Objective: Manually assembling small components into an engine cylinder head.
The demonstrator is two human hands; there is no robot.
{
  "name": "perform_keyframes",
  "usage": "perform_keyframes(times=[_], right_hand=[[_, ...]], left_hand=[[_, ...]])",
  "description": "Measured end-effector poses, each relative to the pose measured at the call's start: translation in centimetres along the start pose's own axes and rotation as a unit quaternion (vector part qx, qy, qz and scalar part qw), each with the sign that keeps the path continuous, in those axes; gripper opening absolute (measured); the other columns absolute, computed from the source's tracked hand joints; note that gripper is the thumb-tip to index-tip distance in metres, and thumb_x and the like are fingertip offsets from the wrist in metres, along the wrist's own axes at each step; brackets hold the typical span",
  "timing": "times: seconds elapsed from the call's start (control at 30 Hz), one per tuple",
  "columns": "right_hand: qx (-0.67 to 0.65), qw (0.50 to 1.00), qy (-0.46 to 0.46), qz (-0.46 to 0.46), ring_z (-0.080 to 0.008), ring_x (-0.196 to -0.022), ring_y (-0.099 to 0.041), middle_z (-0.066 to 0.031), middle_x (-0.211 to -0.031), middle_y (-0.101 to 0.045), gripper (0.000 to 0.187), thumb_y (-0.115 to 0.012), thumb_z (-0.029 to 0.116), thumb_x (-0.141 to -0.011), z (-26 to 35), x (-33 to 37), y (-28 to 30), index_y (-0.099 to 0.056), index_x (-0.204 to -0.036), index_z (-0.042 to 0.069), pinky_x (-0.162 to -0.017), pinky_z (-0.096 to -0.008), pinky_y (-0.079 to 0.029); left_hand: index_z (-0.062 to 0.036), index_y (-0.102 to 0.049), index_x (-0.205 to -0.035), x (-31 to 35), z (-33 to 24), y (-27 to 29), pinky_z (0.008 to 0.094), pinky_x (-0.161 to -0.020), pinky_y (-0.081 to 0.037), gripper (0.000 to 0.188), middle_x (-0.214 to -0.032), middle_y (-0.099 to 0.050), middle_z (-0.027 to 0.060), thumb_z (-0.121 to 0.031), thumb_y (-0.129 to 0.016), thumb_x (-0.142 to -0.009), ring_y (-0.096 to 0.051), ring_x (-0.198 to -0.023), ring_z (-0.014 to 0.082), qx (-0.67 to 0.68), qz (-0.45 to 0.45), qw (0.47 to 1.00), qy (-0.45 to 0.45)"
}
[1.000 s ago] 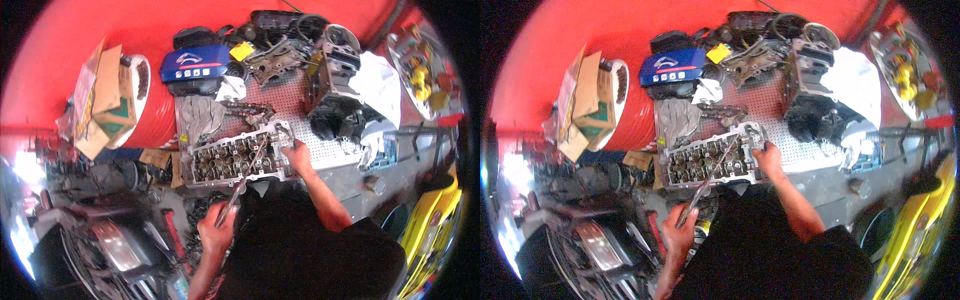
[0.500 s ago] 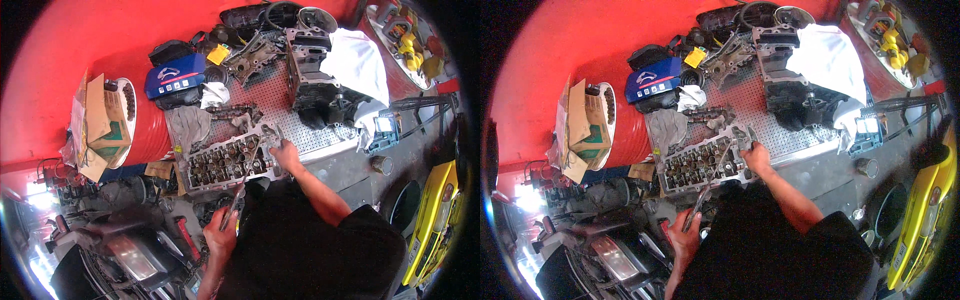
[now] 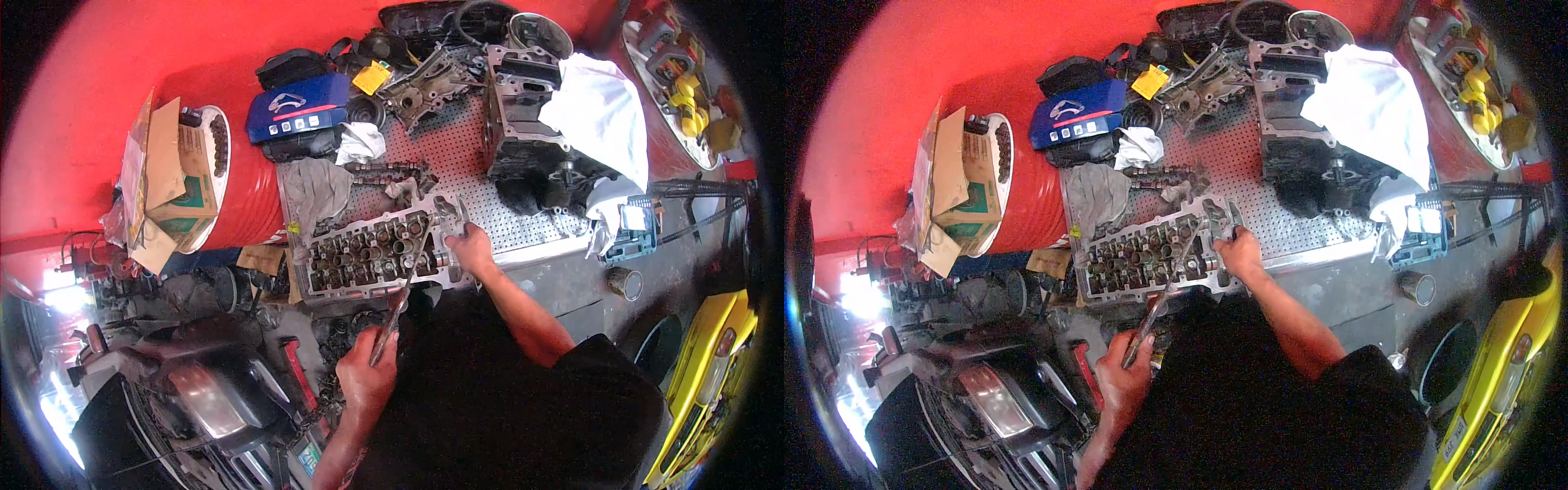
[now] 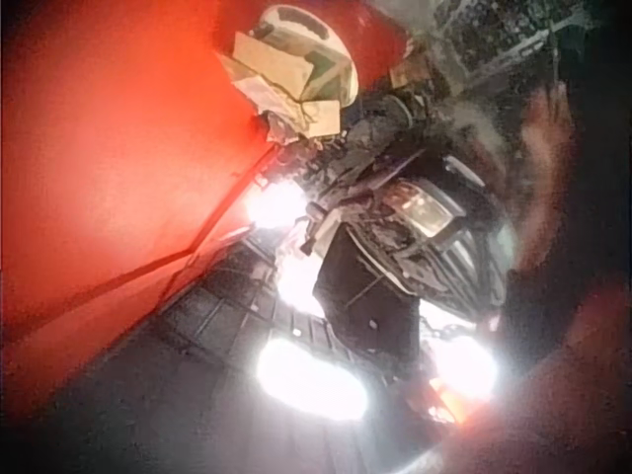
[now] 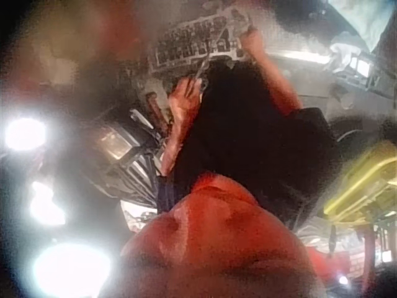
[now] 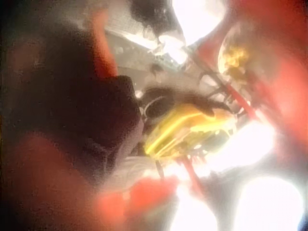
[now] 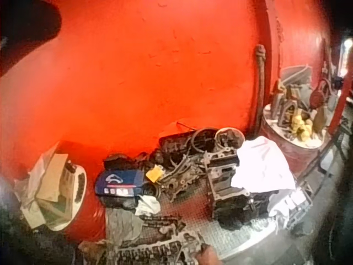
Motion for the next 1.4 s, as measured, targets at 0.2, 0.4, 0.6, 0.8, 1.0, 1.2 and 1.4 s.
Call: perform_keyframes(times=[0.2,0.4,0.6,0.8,1.0,1.2,1.4], right_hand=[[0.013,0.999,0.029,-0.012,-0.038,-0.081,-0.074,-0.022,-0.082,-0.073,0.041,-0.08,0.031,-0.078,-0.5,-0.7,0.0,-0.066,-0.093,-0.005,-0.075,-0.0459,-0.057],[-0.033,0.999,0.001,0.012,-0.0354,-0.082,-0.074,-0.0222,-0.085,-0.073,0.046,-0.084,0.03,-0.078,-2.0,-1.6,-1.0,-0.066,-0.097,-0.007,-0.077,-0.0441,-0.057],[-0.052,0.998,0.024,-0.01,-0.0311,-0.086,-0.074,-0.0217,-0.088,-0.075,0.055,-0.083,0.033,-0.08,-3.1,-2.4,-1.5,-0.066,-0.107,-0.011,-0.081,-0.0401,-0.058],[0.004,1.0,0.025,-0.005,-0.0339,-0.079,-0.074,-0.0191,-0.081,-0.074,0.041,-0.081,0.029,-0.08,-1.2,-1.5,0.0,-0.066,-0.097,-0.005,-0.077,-0.042,-0.058],[-0.01,1.0,0.015,0.002,-0.0383,-0.079,-0.072,-0.022,-0.081,-0.072,0.04,-0.08,0.029,-0.079,-2.4,-1.8,-0.3,-0.065,-0.093,-0.005,-0.076,-0.0452,-0.057],[-0.031,0.999,0.024,0.005,-0.0411,-0.081,-0.072,-0.0239,-0.081,-0.072,0.04,-0.079,0.029,-0.078,-3.0,-2.1,-0.6,-0.065,-0.093,-0.006,-0.076,-0.0468,-0.057],[-0.02,1.0,0.007,0.017,-0.039,-0.081,-0.071,-0.0243,-0.085,-0.071,0.042,-0.077,0.029,-0.079,-3.2,-2.3,-0.4,-0.065,-0.098,-0.007,-0.078,-0.0457,-0.056]], left_hand=[[-0.0082,-0.07,-0.103,-1.0,-1.9,0.4,0.0479,-0.065,-0.055,0.021,-0.087,-0.072,0.0184,-0.027,-0.076,-0.094,-0.072,-0.077,0.04,-0.026,-0.019,0.999,-0.025],[-0.009,-0.063,-0.102,-2.3,-4.5,0.5,0.0518,-0.061,-0.054,0.026,-0.08,-0.069,0.0175,-0.033,-0.072,-0.096,-0.069,-0.07,0.0415,-0.066,-0.013,0.994,-0.092],[-0.0098,-0.063,-0.098,-3.4,-5.2,0.9,0.0521,-0.061,-0.054,0.026,-0.078,-0.071,0.0176,-0.034,-0.073,-0.096,-0.07,-0.072,0.0421,-0.083,-0.001,0.995,-0.052],[-0.0006,-0.071,-0.101,-4.3,-4.1,2.6,0.0333,-0.064,-0.052,0.022,-0.08,-0.072,0.0149,-0.02,-0.079,-0.093,-0.067,-0.069,0.0143,0.002,0.045,0.998,0.037],[-0.0007,-0.071,-0.102,-6.7,-5.4,2.8,0.0329,-0.066,-0.051,0.02,-0.078,-0.07,0.0142,-0.017,-0.079,-0.093,-0.061,-0.07,0.0114,-0.018,0.083,0.995,0.049],[-0.001,-0.07,-0.099,-9.0,-7.3,2.6,0.035,-0.066,-0.05,0.022,-0.075,-0.067,0.0152,-0.02,-0.08,-0.092,-0.058,-0.066,0.0162,-0.045,0.09,0.995,-0.003],[-0.0025,-0.069,-0.1,-11.4,-8.5,2.4,0.044,-0.068,-0.053,0.024,-0.083,-0.069,0.0252,-0.024,-0.077,-0.094,-0.069,-0.08,0.0451,-0.073,0.133,0.988,-0.022]])
Point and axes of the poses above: each hand's wrist, its own x-axis away from the middle knuckle, its own y-axis out of the back of the hand, z = x × y, the point moved 7 cm from there along -x, towards the middle knuckle
